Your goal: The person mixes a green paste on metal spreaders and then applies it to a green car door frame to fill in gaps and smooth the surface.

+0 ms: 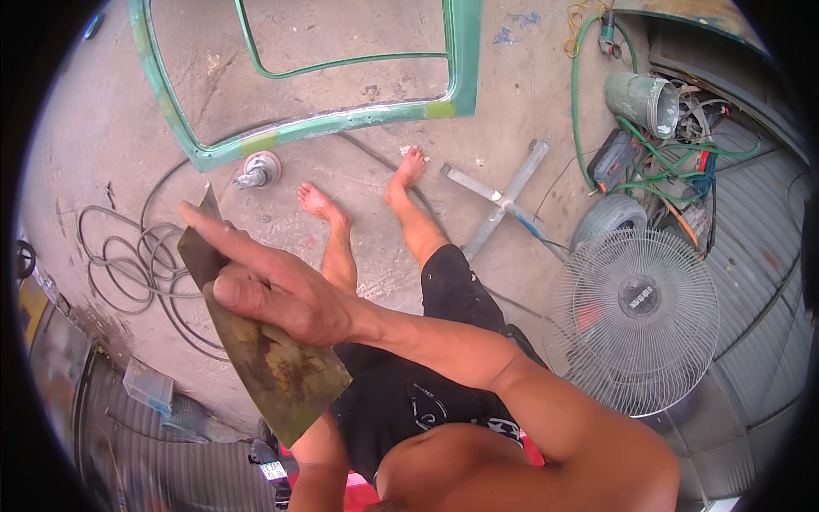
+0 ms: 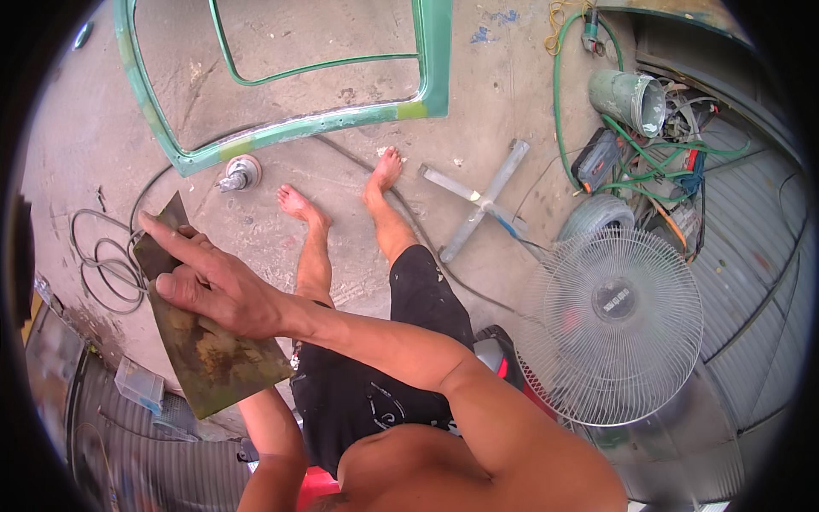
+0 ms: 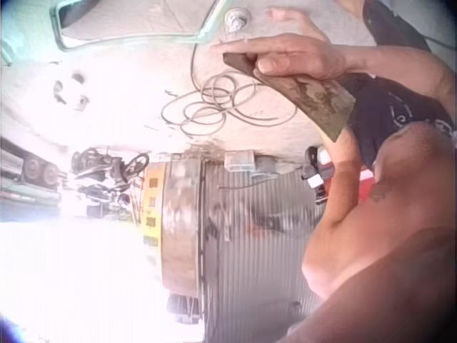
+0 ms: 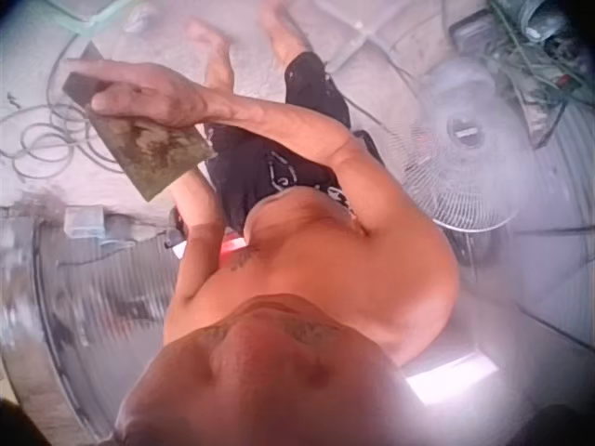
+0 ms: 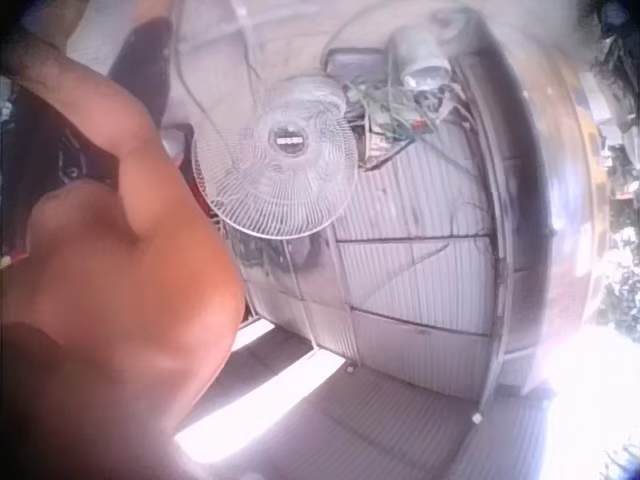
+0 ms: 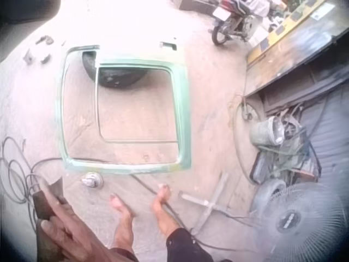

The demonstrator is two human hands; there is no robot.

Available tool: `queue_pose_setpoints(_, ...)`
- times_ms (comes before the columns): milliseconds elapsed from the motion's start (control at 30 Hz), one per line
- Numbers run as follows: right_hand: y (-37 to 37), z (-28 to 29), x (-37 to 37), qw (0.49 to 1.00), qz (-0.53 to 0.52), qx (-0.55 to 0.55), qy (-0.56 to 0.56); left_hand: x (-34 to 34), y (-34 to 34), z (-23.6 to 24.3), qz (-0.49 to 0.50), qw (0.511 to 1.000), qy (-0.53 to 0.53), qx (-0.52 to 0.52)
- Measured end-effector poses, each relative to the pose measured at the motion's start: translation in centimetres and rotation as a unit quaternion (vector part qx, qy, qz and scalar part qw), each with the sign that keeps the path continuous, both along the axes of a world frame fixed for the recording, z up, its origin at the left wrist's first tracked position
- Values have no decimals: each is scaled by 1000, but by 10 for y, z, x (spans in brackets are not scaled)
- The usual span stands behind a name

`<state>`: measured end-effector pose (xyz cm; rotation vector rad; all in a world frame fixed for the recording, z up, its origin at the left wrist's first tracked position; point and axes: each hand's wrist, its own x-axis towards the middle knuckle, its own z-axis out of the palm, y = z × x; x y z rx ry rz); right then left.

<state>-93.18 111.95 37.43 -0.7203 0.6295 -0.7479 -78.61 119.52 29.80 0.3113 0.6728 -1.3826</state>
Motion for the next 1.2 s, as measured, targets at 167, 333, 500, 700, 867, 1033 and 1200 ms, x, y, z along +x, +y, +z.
queue_pose_setpoints(167, 8, 107, 34, 998, 28, -54, 13, 29, -7, 88, 52, 996, 13, -66)
queue_pose_setpoints(333, 38, 152, 61, 987, -58, -146, 38, 82, -12, 178, 35, 985, -107, -131)
queue_pose_setpoints(500, 13, 202, 60, 961, -143, 233, 31, 35, 10, 313, -131, 888, -427, 111)
queue_pose_setpoints(700, 66, 229, 75, 996, 48, -66, 36, 42, 68, 323, -100, 918, -382, 21)
queue_pose_setpoints(867, 107, 239, 46, 979, 141, -123, 85, 73, 93, 349, 15, 932, -353, -80)
queue_pose_setpoints(1033, 115, 257, 36, 990, 34, 131, -40, -15, 105, 359, -134, 893, -421, 83)
queue_pose_setpoints(1200, 156, 235, 31, 976, 139, -158, 63, 78, 132, 322, -50, 909, -413, -18)
